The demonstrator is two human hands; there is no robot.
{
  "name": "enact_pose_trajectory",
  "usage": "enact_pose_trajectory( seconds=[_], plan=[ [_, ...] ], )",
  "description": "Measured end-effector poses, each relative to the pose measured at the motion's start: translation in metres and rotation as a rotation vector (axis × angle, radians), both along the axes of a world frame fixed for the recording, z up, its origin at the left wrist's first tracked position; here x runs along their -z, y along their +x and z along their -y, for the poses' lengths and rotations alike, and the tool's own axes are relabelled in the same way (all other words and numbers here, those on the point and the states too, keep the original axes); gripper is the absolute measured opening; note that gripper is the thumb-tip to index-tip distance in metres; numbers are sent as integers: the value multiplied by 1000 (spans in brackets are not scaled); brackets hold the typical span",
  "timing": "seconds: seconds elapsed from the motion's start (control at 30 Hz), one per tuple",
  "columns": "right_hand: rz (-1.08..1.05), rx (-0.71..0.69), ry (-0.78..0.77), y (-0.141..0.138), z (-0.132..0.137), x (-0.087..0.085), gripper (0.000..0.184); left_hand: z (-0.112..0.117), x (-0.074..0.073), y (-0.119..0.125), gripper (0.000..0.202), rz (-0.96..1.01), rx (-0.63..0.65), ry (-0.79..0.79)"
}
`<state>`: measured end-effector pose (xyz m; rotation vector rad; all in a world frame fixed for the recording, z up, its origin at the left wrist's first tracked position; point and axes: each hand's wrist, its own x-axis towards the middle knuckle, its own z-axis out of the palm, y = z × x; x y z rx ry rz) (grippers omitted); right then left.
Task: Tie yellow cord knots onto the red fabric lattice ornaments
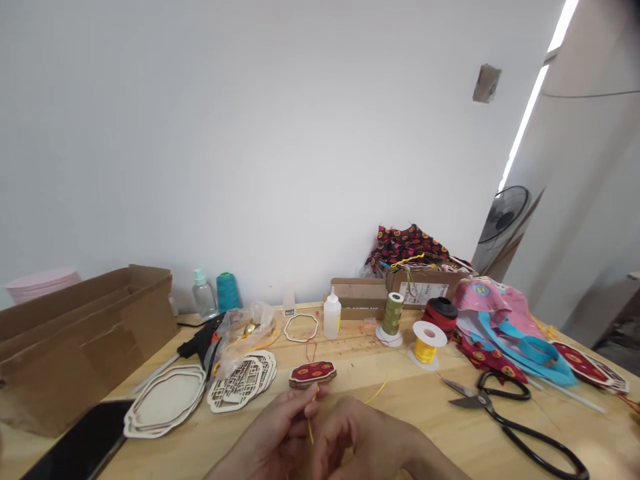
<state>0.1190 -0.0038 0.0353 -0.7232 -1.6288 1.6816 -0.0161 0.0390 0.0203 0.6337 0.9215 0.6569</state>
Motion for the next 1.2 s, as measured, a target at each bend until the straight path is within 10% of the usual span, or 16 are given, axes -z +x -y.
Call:
enact_pose_trajectory(
  seconds=[0.17, 0.47, 0.67, 1.0, 1.2],
  plan=[
    [190, 508, -3, 7, -27, 12, 52, -9, 2, -3, 25, 72, 51, 52],
    [107, 518, -276, 14, -44, 26, 56, -8, 2, 8, 33, -68, 202, 198],
    [263, 656, -26, 33, -40, 10, 44, -19, 13, -3, 31, 126, 51, 164],
    [758, 1374, 449, 138, 5, -5, 30, -35, 5, -20, 26, 305, -162, 233],
    [1280, 1148, 481, 142, -20, -4, 41, -35, 1, -26, 14, 370, -240, 310]
  ],
)
